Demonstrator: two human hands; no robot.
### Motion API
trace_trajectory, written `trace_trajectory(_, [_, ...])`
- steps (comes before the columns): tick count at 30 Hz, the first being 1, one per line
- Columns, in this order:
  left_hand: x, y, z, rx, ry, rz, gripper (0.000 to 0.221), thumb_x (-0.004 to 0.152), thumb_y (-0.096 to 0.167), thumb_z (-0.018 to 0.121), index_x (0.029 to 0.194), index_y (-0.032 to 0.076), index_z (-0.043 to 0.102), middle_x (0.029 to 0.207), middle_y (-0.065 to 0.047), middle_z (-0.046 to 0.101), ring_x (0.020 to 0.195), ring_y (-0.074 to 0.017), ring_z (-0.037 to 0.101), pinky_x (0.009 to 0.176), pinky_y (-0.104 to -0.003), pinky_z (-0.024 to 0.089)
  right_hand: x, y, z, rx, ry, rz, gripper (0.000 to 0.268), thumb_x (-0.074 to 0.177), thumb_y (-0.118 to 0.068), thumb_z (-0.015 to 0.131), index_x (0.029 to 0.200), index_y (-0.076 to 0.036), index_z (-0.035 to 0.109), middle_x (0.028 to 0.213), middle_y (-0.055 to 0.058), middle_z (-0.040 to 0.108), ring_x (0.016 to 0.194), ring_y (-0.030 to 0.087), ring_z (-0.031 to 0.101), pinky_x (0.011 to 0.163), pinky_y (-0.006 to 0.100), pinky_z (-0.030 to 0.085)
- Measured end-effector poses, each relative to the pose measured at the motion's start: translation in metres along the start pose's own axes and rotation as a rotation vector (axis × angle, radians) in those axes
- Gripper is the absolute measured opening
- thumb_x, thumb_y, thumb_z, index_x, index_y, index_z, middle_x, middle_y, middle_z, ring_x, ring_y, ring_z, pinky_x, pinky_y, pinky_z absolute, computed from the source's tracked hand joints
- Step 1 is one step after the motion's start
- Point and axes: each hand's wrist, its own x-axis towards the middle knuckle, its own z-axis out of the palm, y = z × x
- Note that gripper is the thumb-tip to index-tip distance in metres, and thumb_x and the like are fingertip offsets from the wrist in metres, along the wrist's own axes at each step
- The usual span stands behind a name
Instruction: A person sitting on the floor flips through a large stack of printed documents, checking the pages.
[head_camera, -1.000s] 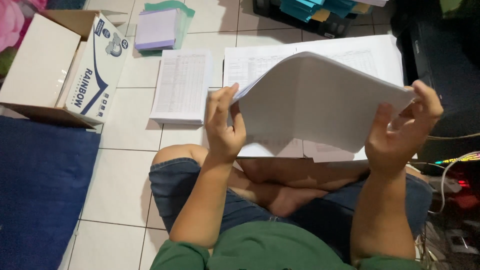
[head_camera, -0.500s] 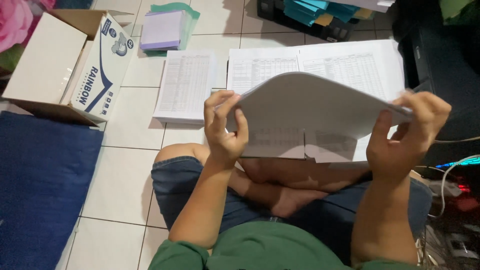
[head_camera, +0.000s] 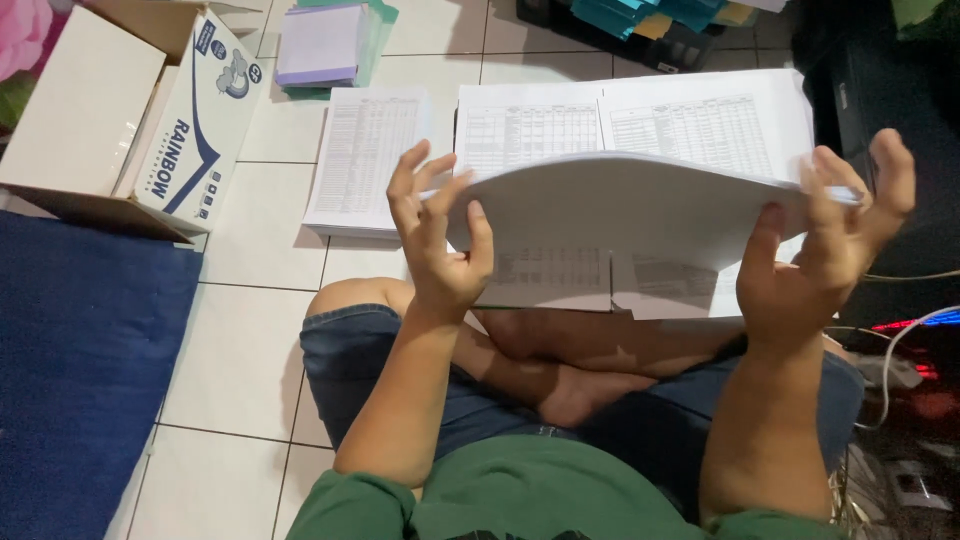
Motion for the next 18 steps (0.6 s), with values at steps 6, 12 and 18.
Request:
trace_trajectory(6, [-0.003, -0.011, 0.003, -0.047, 0.001, 0.039, 0.037, 0.097, -0.008, 0.053, 0.125, 0.014, 0.063, 0.156, -0.018, 0.032, 0.130, -0.0450, 0.059, 0.113, -0.060, 0.058, -0.008, 0.012, 0.000, -0.005, -0.023, 0.022, 0.045, 0.115, 0.028, 0.059, 0.149, 0.000, 0.068, 0.176, 0.021, 0.016, 0.154, 0.063, 0.056, 0.128, 0.071, 0.058])
trace_trajectory(12, [-0.007, -0.012, 0.005, -0.274, 0.055, -0.380, 0.070, 0.107, 0.012, 0.056, 0.165, 0.015, 0.017, 0.161, -0.014, 0.046, 0.077, -0.0077, 0.031, 0.069, -0.018, 0.032, -0.012, 0.032, 0.017, 0.626, 0.133, 0.364, 0.082, 0.109, 0.021, 0.044, 0.173, -0.024, 0.017, 0.161, 0.029, 0.041, 0.122, 0.025, 0.043, 0.106, 0.034, 0.038])
trace_trajectory(18, [-0.008, -0.019, 0.007, -0.284, -0.030, -0.461, 0.010, 0.098, 0.013, 0.058, 0.106, 0.007, 0.058, 0.093, -0.004, 0.061, 0.089, -0.0149, 0.064, 0.081, -0.029, 0.055, 0.003, 0.035, 0.005, 0.780, -0.117, 0.638, 0.043, 0.100, -0.008, 0.057, 0.142, -0.003, 0.050, 0.133, 0.009, 0.059, 0.130, 0.023, 0.058, 0.116, 0.036, 0.052])
